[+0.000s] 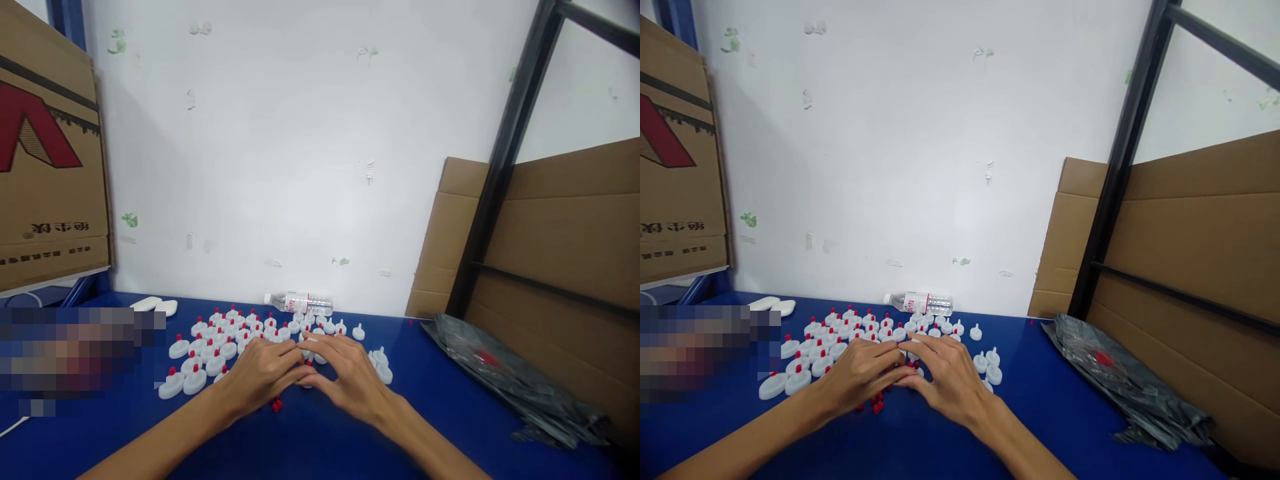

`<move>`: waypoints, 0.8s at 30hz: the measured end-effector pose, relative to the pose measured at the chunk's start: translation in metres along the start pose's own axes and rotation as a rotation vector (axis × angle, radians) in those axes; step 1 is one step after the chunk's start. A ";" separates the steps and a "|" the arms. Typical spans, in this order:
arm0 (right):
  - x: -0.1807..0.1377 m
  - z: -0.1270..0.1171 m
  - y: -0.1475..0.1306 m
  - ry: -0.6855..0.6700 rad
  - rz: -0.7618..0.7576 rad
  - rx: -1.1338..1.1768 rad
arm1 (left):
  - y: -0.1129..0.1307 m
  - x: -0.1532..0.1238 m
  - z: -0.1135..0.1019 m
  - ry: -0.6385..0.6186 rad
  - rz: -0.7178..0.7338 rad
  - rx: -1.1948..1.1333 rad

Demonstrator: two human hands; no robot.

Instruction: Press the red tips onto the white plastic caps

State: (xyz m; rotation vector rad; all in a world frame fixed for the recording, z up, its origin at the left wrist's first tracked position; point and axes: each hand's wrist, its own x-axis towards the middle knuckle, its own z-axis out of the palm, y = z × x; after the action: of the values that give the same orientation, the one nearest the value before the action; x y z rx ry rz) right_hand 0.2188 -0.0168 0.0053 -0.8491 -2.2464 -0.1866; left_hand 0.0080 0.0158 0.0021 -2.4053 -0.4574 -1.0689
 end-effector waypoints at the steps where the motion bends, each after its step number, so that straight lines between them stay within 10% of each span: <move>1: 0.000 0.000 -0.001 0.000 0.009 0.009 | -0.001 -0.001 0.000 -0.001 0.002 -0.003; 24: 0.002 -0.006 0.003 -0.100 0.088 0.006 | 0.001 0.005 -0.006 -0.038 -0.165 -0.098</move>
State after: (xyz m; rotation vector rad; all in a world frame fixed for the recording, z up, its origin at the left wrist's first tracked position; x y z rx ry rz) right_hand 0.2236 -0.0157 0.0109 -0.9715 -2.2945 -0.0979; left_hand 0.0083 0.0118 0.0094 -2.5131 -0.6401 -1.1414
